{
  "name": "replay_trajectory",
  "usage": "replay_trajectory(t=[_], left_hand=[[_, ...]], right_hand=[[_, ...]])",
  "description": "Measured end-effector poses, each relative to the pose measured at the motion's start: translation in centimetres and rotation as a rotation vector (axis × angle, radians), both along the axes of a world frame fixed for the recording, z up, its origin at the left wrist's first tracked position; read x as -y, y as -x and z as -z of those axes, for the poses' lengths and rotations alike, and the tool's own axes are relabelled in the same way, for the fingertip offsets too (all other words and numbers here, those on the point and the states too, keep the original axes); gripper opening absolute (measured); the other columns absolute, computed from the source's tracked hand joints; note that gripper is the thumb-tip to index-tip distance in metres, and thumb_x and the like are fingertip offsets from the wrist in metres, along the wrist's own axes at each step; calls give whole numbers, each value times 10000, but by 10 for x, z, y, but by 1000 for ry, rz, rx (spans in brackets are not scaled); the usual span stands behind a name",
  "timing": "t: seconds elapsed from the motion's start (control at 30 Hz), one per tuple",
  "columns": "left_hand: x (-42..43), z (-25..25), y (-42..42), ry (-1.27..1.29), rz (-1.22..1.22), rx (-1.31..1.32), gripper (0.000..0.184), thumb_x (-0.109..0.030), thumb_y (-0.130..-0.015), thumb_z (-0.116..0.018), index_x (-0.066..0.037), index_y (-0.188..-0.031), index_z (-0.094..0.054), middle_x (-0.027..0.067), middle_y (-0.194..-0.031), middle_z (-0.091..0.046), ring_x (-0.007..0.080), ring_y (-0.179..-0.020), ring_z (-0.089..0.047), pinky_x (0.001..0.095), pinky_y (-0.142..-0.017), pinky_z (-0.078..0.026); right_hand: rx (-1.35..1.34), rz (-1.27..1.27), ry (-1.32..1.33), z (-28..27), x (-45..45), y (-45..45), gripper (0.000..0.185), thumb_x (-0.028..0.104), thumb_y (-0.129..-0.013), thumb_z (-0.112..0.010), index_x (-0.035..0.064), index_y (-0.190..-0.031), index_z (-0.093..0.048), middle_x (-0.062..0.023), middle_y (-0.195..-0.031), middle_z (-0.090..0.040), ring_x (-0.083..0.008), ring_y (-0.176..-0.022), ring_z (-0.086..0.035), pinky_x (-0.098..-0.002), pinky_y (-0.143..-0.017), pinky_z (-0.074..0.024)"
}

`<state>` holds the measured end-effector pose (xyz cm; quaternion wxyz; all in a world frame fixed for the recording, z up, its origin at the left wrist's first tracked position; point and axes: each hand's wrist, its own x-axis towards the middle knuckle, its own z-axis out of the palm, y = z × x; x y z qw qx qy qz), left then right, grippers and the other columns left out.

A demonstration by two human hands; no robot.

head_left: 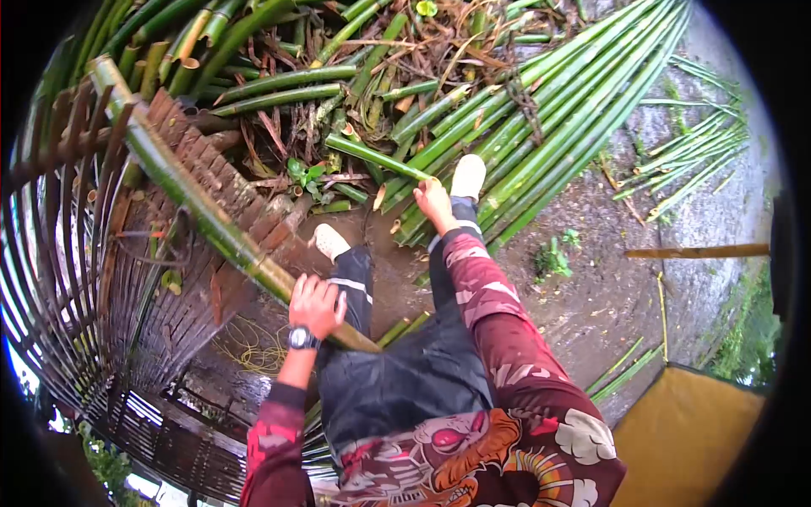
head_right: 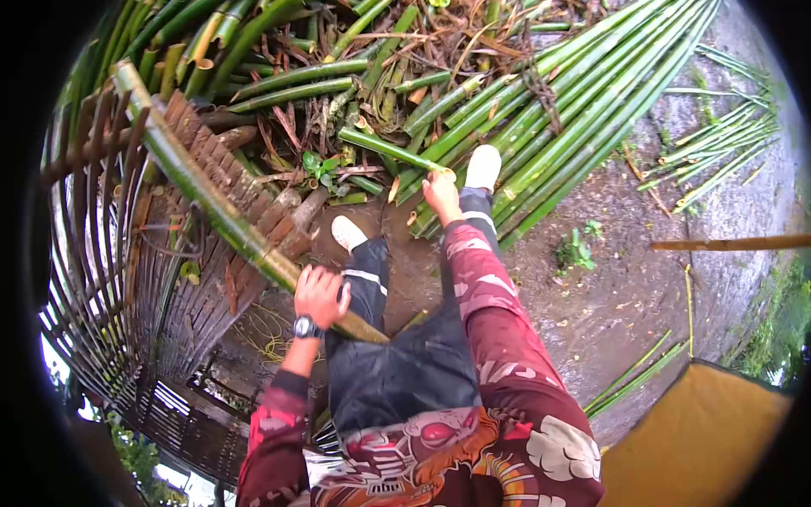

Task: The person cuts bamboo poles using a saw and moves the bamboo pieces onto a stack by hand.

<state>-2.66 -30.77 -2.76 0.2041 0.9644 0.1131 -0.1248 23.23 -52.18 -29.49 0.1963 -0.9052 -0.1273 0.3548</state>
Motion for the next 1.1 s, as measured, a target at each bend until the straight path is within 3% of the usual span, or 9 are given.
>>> replay_trajectory(t=[0.17, 0.33, 0.47, 0.6, 0.8, 0.9, 1.0, 1.07, 1.1], left_hand=[[0, 4, -14, -45, 0, -100, 157, -261, -817, -730, -111, -824, -686, 62, -799, -645, 256, -865, -649, 444, -942, -481], [2, 6, -9, -78, 50, -189, 174, -300, -815, -714, -127, -834, -704, 26, -846, -675, 221, -888, -652, 431, -951, -461], [0, 6, -10, -66, 70, -204, 183, -309, -816, -702, -128, -840, -709, 20, -851, -673, 216, -891, -651, 432, -940, -454], [0, 6, -8, -58, 88, -191, 184, -307, -809, -700, -131, -858, -713, 26, -857, -666, 224, -898, -647, 430, -924, -445], [-1, 8, -6, -51, 72, -181, 172, -290, -799, -696, -128, -854, -712, 20, -840, -668, 209, -862, -647, 416, -909, -447], [-3, 7, -1, -78, 79, -150, 166, -296, -789, -703, -141, -848, -711, 4, -843, -678, 194, -856, -652, 398, -904, -449], [-2, 7, -6, -80, 77, -138, 169, -307, -789, -704, -150, -850, -711, -5, -849, -680, 185, -865, -656, 379, -907, -451], [-2, 7, -8, -81, 81, -137, 164, -305, -795, -702, -149, -846, -711, -3, -846, -678, 186, -866, -657, 382, -907, -453], [-2, 5, -11, -88, 81, -166, 162, -298, -796, -709, -145, -848, -708, 0, -834, -667, 187, -863, -653, 387, -907, -455]], right_hand=[[275, -472, 106, 103, -48, -28, 717, 402, -798, -839, 110, -1384, -545, -91, -1185, -665, -304, -1211, -588, -471, -986, -480], [145, -532, 293, 166, -67, -1, 612, 372, -794, -817, 97, -1283, -573, -119, -1193, -596, -311, -1115, -627, -482, -948, -500], [220, 178, -251, 131, -90, 8, 559, 353, -848, -768, 70, -1252, -508, -167, -1163, -548, -407, -1031, -635, -511, -817, -551], [262, 897, -63, 134, -144, -64, 617, 360, -881, -794, 41, -1287, -457, -262, -1254, -492, -459, -1032, -627, -558, -905, -500], [-19, 1303, 144, 163, -165, -123, 866, 232, -759, -861, 121, -1424, -318, -288, -1232, -642, -456, -1146, -640, -520, -999, -491], [61, 1325, 85, 233, -137, -113, 717, 176, -722, -822, 94, -1357, -500, -263, -1191, -677, -410, -1129, -670, -516, -1005, -500], [-27, 1333, -608, 98, -171, -163, 528, 94, -752, -828, 39, -1228, -605, -180, -1128, -691, -288, -1039, -696, -429, -951, -541], [-6, 972, -1025, 67, -197, -211, 625, 142, -790, -816, -28, -1323, -536, -161, -1125, -689, -261, -1045, -676, -401, -928, -556], [-53, 683, -929, 53, -207, -234, 615, 191, -836, -790, -32, -1342, -521, -158, -1125, -687, -257, -1037, -670, -405, -920, -553]])
